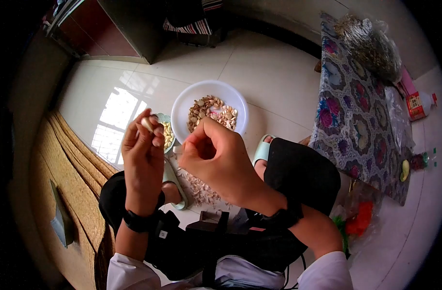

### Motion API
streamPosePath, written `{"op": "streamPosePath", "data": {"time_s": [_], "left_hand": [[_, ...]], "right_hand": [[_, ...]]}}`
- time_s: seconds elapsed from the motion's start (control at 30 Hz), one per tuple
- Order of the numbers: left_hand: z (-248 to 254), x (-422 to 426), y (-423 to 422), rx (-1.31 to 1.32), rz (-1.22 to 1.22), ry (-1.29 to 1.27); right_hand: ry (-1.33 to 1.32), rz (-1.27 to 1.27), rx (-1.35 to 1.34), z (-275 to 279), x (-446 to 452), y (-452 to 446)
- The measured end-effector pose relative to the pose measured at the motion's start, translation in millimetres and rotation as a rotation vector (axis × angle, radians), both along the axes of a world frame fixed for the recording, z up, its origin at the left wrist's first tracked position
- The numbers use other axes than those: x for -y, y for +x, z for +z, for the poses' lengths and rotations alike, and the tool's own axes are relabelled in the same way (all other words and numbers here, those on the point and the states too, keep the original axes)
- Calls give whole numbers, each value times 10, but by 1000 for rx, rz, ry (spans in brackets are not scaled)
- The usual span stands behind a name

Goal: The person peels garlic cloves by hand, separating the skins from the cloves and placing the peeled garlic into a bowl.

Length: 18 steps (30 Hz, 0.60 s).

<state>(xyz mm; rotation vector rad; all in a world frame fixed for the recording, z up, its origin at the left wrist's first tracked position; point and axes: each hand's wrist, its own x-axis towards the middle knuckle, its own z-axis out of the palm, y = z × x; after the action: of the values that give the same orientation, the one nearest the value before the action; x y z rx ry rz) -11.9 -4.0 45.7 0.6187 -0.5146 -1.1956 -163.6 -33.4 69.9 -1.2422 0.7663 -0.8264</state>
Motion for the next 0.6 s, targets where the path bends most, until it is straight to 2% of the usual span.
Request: {"op": "streamPosePath", "data": {"time_s": [0.07,0.13,0.17,0.27,0.4,0.53,0.6], "left_hand": [[92,16,58,168,71,56],[137,10,60,297,19,-14],[163,5,36,286,2,19],[161,-9,-12,265,-43,49],[158,-49,-3,247,-87,13],[112,-90,-15,303,-118,-7],[95,-103,-37,403,-92,-32]], "right_hand": [[-29,65,-103,53,22,-49],[-257,276,-258,96,52,-88],[-421,347,-359,99,53,-89],[-432,530,-493,76,31,-85],[-785,469,-568,65,106,-167],[-610,159,-430,183,168,-167],[-371,51,-263,164,134,-117]]}}
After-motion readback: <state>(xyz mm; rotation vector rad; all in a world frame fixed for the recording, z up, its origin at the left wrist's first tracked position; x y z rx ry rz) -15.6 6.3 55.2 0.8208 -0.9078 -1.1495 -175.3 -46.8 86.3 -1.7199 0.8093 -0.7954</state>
